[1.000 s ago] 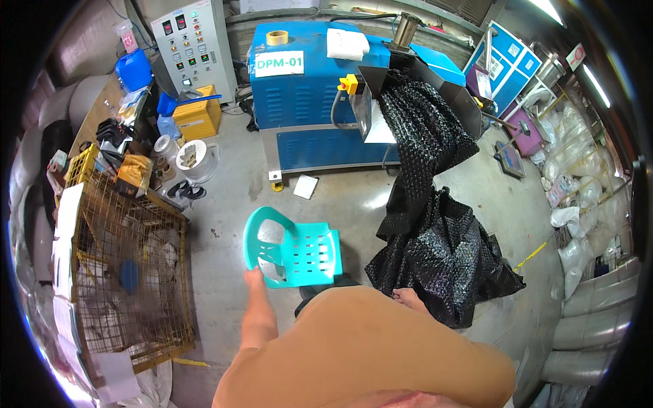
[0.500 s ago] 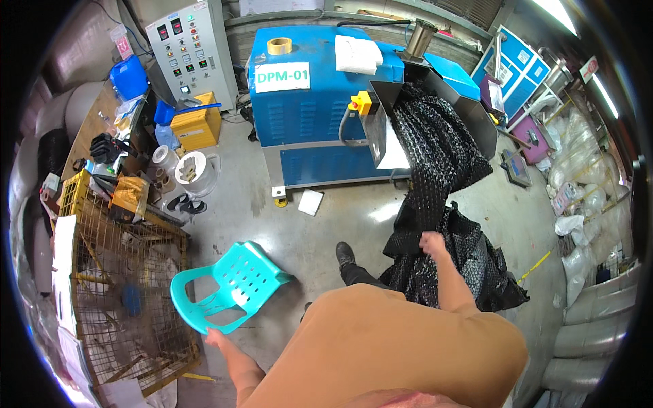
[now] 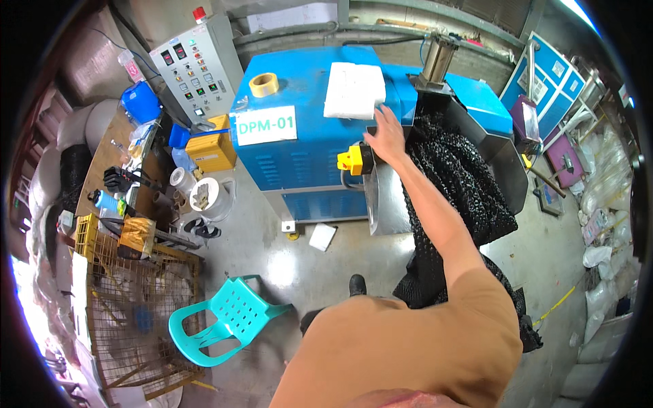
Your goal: The person folds a large black bubble wrap sheet by hand, aligning the edges and creating a compact stack. They then place the folded material into a blue machine labeled DPM-01 and use a white rectangular block to press it down into the machine's opening.
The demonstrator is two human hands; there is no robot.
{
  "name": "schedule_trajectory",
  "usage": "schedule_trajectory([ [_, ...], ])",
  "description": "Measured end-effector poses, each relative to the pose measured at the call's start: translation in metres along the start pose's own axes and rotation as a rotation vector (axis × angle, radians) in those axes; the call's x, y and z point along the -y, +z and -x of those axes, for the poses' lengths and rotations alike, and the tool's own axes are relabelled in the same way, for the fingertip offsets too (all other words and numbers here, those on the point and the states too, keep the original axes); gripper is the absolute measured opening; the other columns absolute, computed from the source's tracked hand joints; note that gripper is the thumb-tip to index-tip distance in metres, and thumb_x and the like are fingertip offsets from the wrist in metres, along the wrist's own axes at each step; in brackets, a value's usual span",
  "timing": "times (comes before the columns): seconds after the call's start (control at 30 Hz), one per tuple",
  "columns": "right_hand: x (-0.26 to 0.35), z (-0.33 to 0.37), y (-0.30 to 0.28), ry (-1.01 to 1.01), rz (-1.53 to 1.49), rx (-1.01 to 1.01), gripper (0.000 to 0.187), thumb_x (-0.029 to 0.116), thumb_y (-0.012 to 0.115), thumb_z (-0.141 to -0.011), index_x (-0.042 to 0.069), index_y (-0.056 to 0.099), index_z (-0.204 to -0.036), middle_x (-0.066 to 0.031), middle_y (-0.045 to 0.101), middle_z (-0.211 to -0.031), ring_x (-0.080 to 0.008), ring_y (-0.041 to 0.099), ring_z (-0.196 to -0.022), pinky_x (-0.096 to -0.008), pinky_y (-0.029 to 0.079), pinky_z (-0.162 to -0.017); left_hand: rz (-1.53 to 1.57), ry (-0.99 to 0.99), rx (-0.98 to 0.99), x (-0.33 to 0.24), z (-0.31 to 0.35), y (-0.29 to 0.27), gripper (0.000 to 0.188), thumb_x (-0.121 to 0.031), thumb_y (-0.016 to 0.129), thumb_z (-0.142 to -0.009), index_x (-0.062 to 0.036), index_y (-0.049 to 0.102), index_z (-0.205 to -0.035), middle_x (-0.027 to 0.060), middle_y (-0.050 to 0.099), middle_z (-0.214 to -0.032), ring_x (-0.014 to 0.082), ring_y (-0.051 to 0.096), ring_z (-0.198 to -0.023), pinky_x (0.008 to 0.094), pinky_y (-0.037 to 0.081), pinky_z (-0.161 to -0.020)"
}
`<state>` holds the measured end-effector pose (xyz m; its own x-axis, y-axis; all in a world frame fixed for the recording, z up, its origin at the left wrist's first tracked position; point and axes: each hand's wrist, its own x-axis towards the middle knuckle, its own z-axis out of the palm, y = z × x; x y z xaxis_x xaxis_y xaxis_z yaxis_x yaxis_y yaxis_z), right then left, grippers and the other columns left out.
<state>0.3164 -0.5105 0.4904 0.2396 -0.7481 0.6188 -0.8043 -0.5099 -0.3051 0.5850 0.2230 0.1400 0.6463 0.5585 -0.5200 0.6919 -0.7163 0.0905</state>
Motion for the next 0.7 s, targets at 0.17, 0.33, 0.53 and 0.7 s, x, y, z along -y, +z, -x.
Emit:
schedule_trajectory([
  [0.17, 0.004, -0.066, 0.064, -0.139, 0.353, 0.106, 0.061, 0.019, 0.06, -0.095, 0.009, 0.044, -0.153, -0.0199, 0.045, -0.155, -0.0437, 0.037, -0.147, -0.0627, 0.032, -0.116, -0.105, 0.05, 0.055, -0.029, 0.041, 0.001, 0.097, -0.062, 0.064, -0.093, 0.0091, 0.031, -0.15, 0.0343, 0.047, -0.145, 0.0469, 0.052, -0.132, 0.0532, 0.043, -0.11],
  [0.33, -0.025, -0.101, 0.077, -0.027, 0.341, 0.097, 0.063, 0.011, 0.059, -0.092, 0.016, 0.046, -0.153, -0.0125, 0.05, -0.153, -0.0412, 0.045, -0.142, -0.058, 0.041, -0.111, -0.01, 0.291, 0.048, -0.094, 0.055, 0.003, 0.098, -0.06, 0.063, -0.095, 0.0101, 0.028, -0.154, 0.035, 0.044, -0.15, 0.0466, 0.05, -0.135, 0.0519, 0.042, -0.112],
  [0.53, -0.061, -0.108, -0.098, 0.132, -0.012, -0.078, 0.063, 0.012, 0.071, -0.086, 0.017, 0.055, -0.146, -0.0174, 0.067, -0.133, -0.037, 0.065, -0.12, -0.0461, 0.051, -0.103, 0.751, 0.838, 0.358, -0.233, 0.07, 0.063, 0.087, -0.037, 0.067, -0.1, 0.0076, 0.021, -0.159, 0.0292, 0.041, -0.155, 0.0396, 0.048, -0.137, 0.0458, 0.038, -0.116],
  [0.7, -0.12, -0.054, -0.258, 0.174, 0.083, 0.197, 0.064, 0.008, 0.076, -0.081, 0.019, 0.06, -0.142, -0.0183, 0.071, -0.126, -0.0383, 0.067, -0.118, -0.0435, 0.05, -0.103, 0.751, 0.993, 0.666, -0.34, 0.248, 0.014, 0.081, -0.043, 0.064, -0.102, -0.0067, 0.023, -0.162, 0.0207, 0.048, -0.15, 0.0332, 0.053, -0.134, 0.0456, 0.043, -0.11],
])
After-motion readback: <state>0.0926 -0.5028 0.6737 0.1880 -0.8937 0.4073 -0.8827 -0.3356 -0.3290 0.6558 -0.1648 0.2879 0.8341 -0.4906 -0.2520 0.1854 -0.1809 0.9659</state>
